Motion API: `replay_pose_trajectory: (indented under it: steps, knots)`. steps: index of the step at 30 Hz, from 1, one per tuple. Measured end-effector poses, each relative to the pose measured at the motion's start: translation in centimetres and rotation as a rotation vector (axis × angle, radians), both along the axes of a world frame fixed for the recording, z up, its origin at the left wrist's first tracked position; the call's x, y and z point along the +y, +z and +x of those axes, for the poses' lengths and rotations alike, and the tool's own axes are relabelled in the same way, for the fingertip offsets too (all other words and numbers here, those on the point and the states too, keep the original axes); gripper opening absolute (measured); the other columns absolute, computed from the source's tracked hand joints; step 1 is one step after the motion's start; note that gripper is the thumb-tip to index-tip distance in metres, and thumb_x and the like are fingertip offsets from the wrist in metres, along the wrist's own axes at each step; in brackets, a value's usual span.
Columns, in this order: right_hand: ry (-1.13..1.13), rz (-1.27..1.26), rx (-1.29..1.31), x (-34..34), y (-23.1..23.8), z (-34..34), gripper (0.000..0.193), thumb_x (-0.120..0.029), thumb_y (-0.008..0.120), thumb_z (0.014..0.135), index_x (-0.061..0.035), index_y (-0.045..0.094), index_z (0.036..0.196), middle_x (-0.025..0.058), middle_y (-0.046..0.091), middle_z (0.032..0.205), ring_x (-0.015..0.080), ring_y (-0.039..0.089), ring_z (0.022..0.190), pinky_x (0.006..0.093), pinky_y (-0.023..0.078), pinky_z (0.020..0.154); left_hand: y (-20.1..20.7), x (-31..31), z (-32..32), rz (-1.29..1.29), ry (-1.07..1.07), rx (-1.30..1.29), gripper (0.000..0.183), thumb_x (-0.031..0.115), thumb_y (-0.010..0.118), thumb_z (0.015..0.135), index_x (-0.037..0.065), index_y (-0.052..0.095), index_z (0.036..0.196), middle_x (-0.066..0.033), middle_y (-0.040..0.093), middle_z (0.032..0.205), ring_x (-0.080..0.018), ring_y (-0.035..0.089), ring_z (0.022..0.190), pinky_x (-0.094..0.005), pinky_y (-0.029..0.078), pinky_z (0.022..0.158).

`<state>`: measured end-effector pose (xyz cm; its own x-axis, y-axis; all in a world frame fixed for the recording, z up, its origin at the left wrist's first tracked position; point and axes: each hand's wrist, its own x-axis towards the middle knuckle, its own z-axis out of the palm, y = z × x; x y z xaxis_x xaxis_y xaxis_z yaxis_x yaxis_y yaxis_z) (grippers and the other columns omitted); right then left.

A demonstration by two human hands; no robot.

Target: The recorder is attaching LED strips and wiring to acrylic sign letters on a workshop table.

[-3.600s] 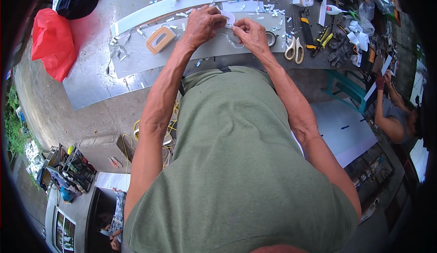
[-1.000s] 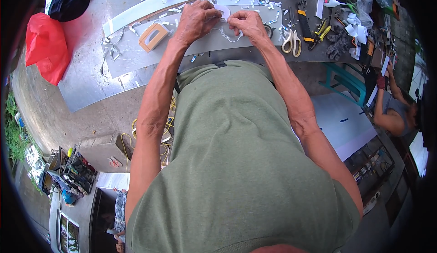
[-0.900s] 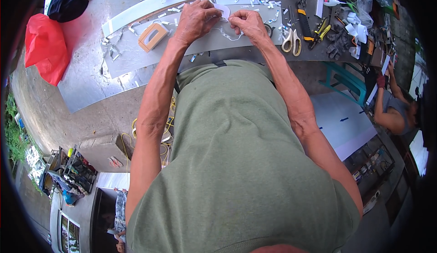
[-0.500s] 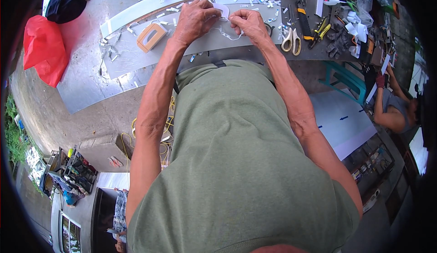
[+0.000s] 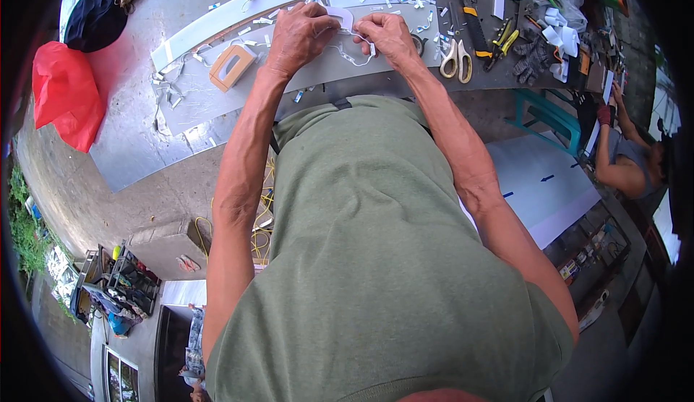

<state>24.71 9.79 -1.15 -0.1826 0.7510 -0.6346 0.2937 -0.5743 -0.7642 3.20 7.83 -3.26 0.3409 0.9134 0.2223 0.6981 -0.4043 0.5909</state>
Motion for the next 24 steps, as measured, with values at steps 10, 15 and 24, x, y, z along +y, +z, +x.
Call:
replay_pose_trajectory:
  steps: [10, 15, 24]
  knots:
    - [0.094, 0.108, -0.115, -0.1, -0.2, -0.6, 0.026, -0.025, 0.078, 0.088, 0.0005, 0.073, 0.091, 0.0073, 0.072, 0.075, 0.0084, 0.06, 0.051, 0.023, 0.043, 0.045, 0.0, 0.0, 0.2, -0.019, 0.017, 0.022, 0.01, 0.017, 0.079, 0.078, 0.018, 0.078, 0.088, -0.0009, 0.07, 0.093, -0.0214, 0.065, 0.089, -0.0373, 0.048, 0.074]
    - [0.089, 0.127, -0.147, 0.0, -0.6, -1.0, 0.026, -0.023, 0.079, 0.086, 0.0024, 0.073, 0.089, 0.0078, 0.071, 0.073, 0.009, 0.06, 0.05, 0.0237, 0.045, 0.045, 0.0, 0.0, 0.2, -0.01, 0.019, 0.012, 0.011, 0.017, 0.079, 0.077, 0.018, 0.079, 0.088, -0.0009, 0.07, 0.092, -0.0211, 0.065, 0.087, -0.0368, 0.048, 0.073]
    - [0.095, 0.11, -0.175, 0.1, -0.7, -1.0, 0.022, -0.021, 0.075, 0.085, 0.0007, 0.075, 0.087, 0.0069, 0.072, 0.07, 0.01, 0.063, 0.049, 0.0257, 0.049, 0.049, -0.2, 0.4, 0.2, -0.045, 0.029, -0.028, 0.011, 0.015, 0.079, 0.076, 0.017, 0.08, 0.086, -0.003, 0.072, 0.091, -0.0222, 0.068, 0.085, -0.0362, 0.054, 0.075]
